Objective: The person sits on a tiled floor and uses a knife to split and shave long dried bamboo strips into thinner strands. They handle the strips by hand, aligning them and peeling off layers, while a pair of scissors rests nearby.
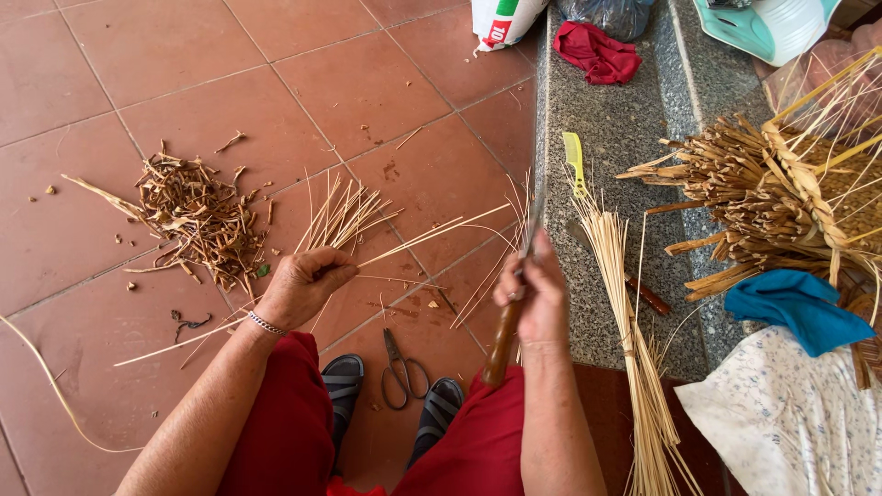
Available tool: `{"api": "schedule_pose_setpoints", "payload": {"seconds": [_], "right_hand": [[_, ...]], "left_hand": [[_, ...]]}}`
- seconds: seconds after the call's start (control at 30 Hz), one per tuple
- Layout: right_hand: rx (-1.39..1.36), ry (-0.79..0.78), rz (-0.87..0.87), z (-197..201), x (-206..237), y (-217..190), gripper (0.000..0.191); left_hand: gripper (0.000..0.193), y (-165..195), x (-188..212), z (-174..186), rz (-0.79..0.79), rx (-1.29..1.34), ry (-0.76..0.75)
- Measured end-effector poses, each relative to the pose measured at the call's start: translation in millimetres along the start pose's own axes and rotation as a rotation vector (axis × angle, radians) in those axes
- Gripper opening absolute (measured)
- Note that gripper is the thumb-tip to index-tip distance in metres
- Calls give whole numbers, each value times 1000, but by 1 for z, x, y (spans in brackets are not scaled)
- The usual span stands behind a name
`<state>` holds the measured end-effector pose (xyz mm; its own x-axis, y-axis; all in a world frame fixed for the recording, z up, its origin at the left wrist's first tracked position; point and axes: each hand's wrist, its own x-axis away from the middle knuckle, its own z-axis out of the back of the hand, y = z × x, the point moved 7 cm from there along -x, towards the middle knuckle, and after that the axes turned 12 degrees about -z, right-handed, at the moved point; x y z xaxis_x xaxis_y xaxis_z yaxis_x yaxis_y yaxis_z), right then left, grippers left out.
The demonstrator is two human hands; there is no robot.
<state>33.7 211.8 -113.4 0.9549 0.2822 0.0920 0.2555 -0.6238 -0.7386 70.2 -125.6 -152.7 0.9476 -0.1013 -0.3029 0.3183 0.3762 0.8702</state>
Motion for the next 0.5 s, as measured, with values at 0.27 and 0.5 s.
{"api": "schedule_pose_setpoints", "payload": {"seconds": [0.27, 0.5], "right_hand": [[234, -290, -440, -73, 14, 75, 59], [105, -247, -390, -46, 7, 70, 42]], "left_hand": [[15, 24, -1, -29, -26, 116, -92], [17, 34, 0, -21, -86, 99, -88]]}}
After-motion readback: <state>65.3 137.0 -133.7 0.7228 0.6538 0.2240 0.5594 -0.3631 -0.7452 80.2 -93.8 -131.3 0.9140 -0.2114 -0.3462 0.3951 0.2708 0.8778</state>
